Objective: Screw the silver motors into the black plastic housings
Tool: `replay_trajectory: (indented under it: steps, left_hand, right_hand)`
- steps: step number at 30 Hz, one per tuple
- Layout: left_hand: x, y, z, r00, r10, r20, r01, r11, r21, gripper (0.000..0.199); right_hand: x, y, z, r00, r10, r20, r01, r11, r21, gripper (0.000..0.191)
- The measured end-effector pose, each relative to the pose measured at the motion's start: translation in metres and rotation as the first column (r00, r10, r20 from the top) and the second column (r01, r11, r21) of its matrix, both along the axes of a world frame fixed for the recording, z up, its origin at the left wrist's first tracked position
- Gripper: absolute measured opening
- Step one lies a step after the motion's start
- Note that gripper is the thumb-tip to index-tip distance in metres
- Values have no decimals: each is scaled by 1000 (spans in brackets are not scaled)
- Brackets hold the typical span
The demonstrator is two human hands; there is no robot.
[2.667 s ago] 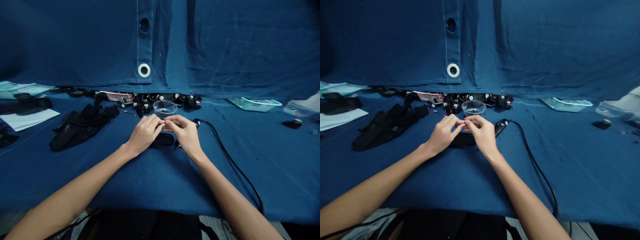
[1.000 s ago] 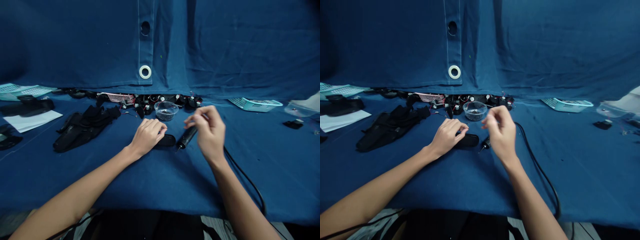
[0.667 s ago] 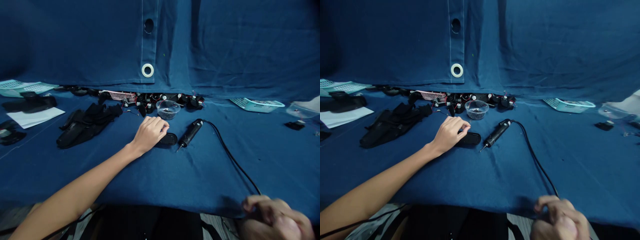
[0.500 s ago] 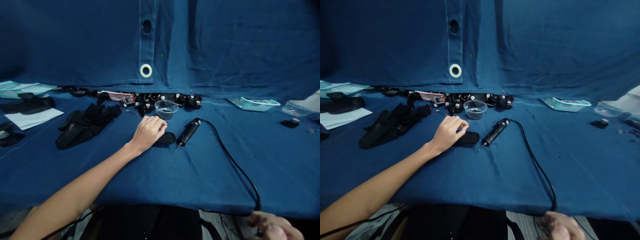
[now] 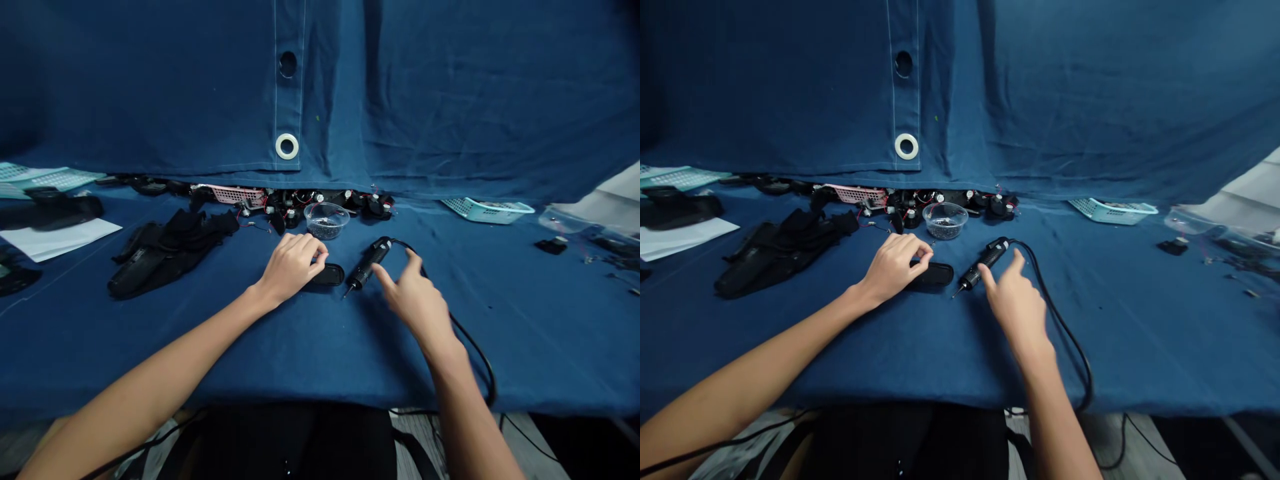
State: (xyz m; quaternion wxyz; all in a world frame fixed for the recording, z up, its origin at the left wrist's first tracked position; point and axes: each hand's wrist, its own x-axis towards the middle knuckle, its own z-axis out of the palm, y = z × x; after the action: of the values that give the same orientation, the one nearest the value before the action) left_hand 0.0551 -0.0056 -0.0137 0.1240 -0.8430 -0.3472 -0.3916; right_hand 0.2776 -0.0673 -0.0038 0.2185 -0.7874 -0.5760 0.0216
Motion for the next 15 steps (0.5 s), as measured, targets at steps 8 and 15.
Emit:
replay_trajectory:
  steps: [8, 15]
  left_hand:
    - [-4, 3, -1, 1000, -6, 15, 6, 1000, 1, 9]
    - [-9, 5, 1, 992, -14, 123, 8, 999, 49, 8]
  right_hand:
    - [-1, 94, -29, 813, -194, -549, 124, 979, -163, 98]
    - [18, 85, 3, 397, -8, -918, 177, 982, 68, 16]
